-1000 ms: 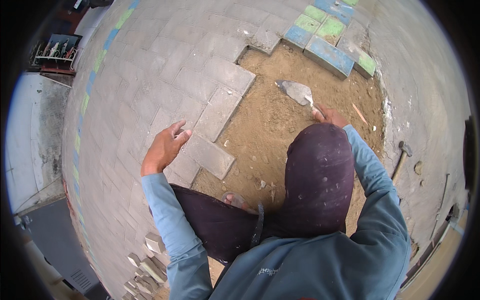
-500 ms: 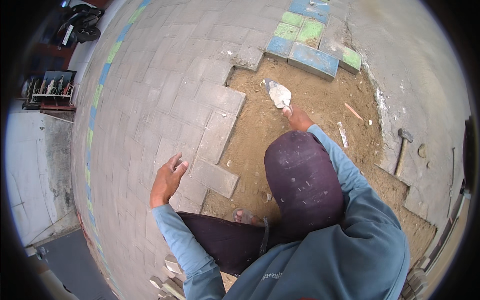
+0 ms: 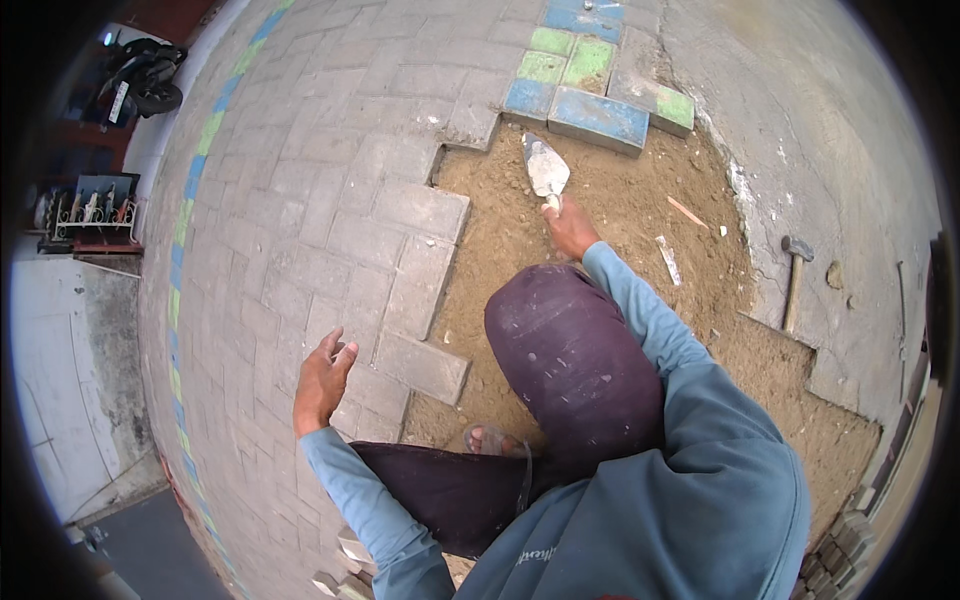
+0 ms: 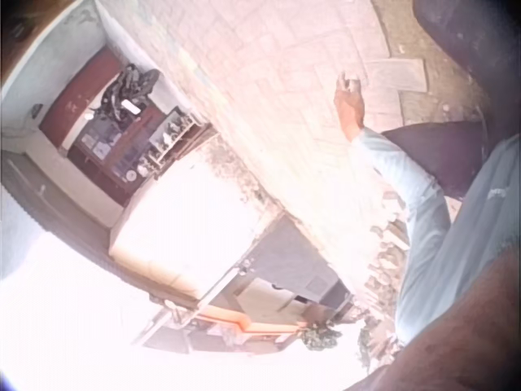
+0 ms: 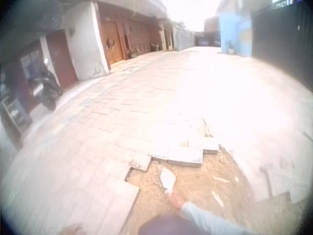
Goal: The person kneels on a partially paved outdoor area and places rectangular paving stones into an excavated section. They use a trowel to spread sand or mortar, then tap each stone into place with a hammer. The person continues laying stones in a pattern, adjusting their position and leveling the surface.
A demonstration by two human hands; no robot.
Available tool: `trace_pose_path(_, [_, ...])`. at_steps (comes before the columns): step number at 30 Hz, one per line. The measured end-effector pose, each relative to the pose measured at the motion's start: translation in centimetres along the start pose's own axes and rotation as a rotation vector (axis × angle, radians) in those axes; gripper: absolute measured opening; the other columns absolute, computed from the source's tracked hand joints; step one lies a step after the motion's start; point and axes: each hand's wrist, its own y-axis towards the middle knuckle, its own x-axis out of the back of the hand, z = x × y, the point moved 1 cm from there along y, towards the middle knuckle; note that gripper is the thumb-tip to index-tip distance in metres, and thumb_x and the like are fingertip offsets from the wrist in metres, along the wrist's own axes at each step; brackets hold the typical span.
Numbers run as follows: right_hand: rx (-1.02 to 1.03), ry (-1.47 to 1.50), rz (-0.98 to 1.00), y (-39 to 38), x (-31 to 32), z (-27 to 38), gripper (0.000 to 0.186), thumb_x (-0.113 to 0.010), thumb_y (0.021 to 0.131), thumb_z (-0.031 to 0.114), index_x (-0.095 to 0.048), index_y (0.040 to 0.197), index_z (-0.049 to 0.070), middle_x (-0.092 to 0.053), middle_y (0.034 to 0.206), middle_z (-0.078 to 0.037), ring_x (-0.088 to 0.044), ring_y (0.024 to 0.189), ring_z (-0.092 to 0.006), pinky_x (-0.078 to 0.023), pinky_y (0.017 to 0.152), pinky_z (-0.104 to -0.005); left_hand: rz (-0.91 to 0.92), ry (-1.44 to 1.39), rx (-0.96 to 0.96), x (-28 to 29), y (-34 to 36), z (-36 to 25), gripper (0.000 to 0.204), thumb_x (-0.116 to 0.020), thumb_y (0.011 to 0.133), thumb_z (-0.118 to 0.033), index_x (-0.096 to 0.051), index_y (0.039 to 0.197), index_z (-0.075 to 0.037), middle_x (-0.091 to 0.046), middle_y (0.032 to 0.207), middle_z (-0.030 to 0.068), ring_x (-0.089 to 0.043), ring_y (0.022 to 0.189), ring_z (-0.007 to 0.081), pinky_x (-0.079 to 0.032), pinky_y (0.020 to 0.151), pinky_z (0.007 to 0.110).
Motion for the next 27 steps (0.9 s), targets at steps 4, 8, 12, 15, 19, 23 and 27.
trace_pose_path(4, [-0.089, 0.056, 0.327, 1.4, 1.5, 1.4, 0.045, -0.051, 0.104, 0.039, -0.055, 0.129, 0.002, -0.059, 0.081, -0.009, -0.058, 0.055, -0.0144, -0.05, 0.045, -0.0328, 0.055, -0.021, -0.041, -0.8, 0.5, 0.6, 0.062, -0.061, 0.1, -0.038, -0.05, 0.147, 0.002, -0.063, 0.136, 0.0276, -0.062, 0.127, 0.0362, -0.048, 0.105, 0.042])
trace_pose_path(8, [-0.062, 0.016, -0.035, 3.5, 8.0, -4.5, 0.045, -0.048, 0.105, 0.041, -0.055, 0.124, 0.001, -0.059, 0.079, -0.009, -0.057, 0.055, -0.016, -0.05, 0.046, -0.0335, 0.075, -0.024, -0.057, -1.0, 0.3, 0.0, 0.062, -0.061, 0.1, -0.037, -0.051, 0.147, 0.001, -0.063, 0.136, 0.0282, -0.062, 0.127, 0.0366, -0.049, 0.105, 0.042])
trace_pose_path(12, [-0.067, 0.047, 0.021, 2.8, 7.6, -4.3, 0.043, -0.047, 0.106, 0.042, -0.056, 0.117, 0.002, -0.058, 0.077, -0.007, -0.056, 0.055, -0.0152, -0.048, 0.043, -0.0322, -0.009, 0.005, -0.002, 0.3, -0.4, 0.8, 0.061, -0.061, 0.1, -0.037, -0.051, 0.148, 0.0, -0.063, 0.135, 0.0277, -0.062, 0.127, 0.0368, -0.049, 0.105, 0.042])
trace_pose_path(15, [-0.195, 0.378, 0.128, 4.6, 7.1, -2.8, 0.047, -0.046, 0.107, 0.044, -0.056, 0.113, -0.001, -0.061, 0.077, -0.01, -0.06, 0.057, -0.0178, -0.049, 0.046, -0.0355, 0.032, -0.036, -0.057, -0.6, 0.2, -0.2, 0.061, -0.061, 0.1, -0.038, -0.051, 0.147, 0.0, -0.064, 0.134, 0.0281, -0.062, 0.127, 0.0371, -0.049, 0.105, 0.042])
trace_pose_path(19, [-0.29, 0.38, 0.308, 5.7, 2.5, -2.2, 0.049, -0.044, 0.107, 0.048, -0.056, 0.118, 0.003, -0.06, 0.078, -0.006, -0.057, 0.055, -0.0145, -0.047, 0.042, -0.0312, 0.05, -0.054, -0.091, -0.6, 0.2, -1.1, 0.062, -0.061, 0.099, -0.038, -0.051, 0.147, 0.0, -0.063, 0.135, 0.0287, -0.062, 0.127, 0.0375, -0.048, 0.105, 0.042])
trace_pose_path(23, [0.114, -0.137, 0.358, 2.5, -0.3, -1.8, 0.052, -0.042, 0.107, 0.05, -0.056, 0.12, 0.002, -0.06, 0.077, -0.007, -0.059, 0.056, -0.0169, -0.049, 0.044, -0.0342, 0.006, -0.051, -0.043, 0.0, 0.0, -0.2, 0.063, -0.062, 0.099, -0.039, -0.051, 0.147, 0.0, -0.063, 0.134, 0.0284, -0.062, 0.127, 0.0368, -0.048, 0.105, 0.041])
trace_pose_path(27, [-0.041, -0.036, 0.397, 5.2, -0.3, 1.9, 0.053, -0.041, 0.107, 0.051, -0.056, 0.122, 0.002, -0.06, 0.076, -0.008, -0.059, 0.055, -0.0178, -0.05, 0.046, -0.0359, 0.038, -0.018, -0.031, -0.5, 0.6, -1.3, 0.063, -0.062, 0.099, -0.039, -0.052, 0.147, -0.001, -0.064, 0.134, 0.0278, -0.062, 0.127, 0.0367, -0.048, 0.106, 0.041])
